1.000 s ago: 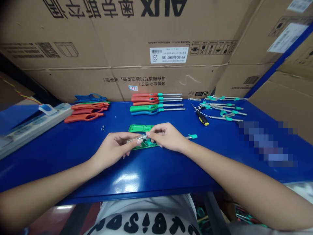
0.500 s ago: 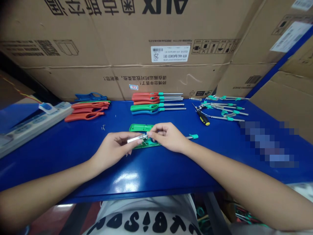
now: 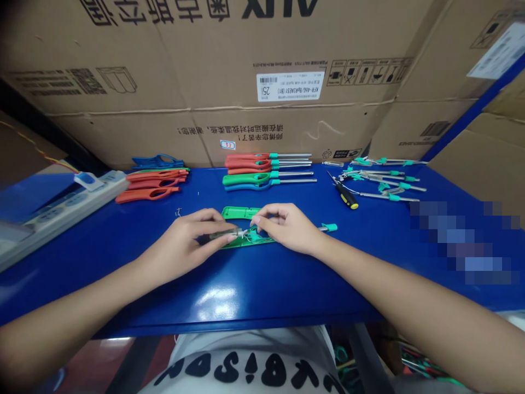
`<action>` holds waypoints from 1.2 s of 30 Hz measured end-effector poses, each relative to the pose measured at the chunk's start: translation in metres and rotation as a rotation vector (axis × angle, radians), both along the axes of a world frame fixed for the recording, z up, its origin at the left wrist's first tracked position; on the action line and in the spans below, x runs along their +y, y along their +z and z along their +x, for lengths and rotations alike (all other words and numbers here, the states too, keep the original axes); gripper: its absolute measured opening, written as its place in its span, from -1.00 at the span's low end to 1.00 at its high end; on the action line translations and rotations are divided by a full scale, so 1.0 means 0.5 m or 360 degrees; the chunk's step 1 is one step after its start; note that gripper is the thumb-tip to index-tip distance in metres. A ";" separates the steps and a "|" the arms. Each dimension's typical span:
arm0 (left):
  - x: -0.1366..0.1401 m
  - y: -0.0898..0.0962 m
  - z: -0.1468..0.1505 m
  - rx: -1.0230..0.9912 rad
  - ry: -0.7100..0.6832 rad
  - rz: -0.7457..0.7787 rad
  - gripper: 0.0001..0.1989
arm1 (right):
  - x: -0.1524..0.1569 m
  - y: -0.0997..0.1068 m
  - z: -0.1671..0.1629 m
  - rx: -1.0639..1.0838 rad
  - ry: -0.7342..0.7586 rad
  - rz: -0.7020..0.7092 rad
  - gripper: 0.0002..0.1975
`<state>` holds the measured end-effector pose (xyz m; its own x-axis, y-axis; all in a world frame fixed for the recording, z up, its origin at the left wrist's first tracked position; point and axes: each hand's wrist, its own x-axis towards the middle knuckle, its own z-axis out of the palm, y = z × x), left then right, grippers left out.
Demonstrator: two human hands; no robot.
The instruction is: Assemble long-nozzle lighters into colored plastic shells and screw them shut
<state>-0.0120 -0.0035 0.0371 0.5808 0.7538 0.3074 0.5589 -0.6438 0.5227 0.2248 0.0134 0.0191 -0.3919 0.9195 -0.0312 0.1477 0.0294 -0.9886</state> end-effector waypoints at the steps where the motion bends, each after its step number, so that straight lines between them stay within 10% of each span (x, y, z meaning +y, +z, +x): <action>1: -0.001 0.005 -0.004 0.0078 -0.0015 0.0046 -0.79 | 0.001 0.000 0.001 0.0006 -0.0005 0.0002 -0.58; 36: -0.001 -0.004 -0.003 0.0122 0.0022 -0.0195 -0.89 | -0.004 -0.014 0.016 -0.0302 0.0291 0.0392 -0.71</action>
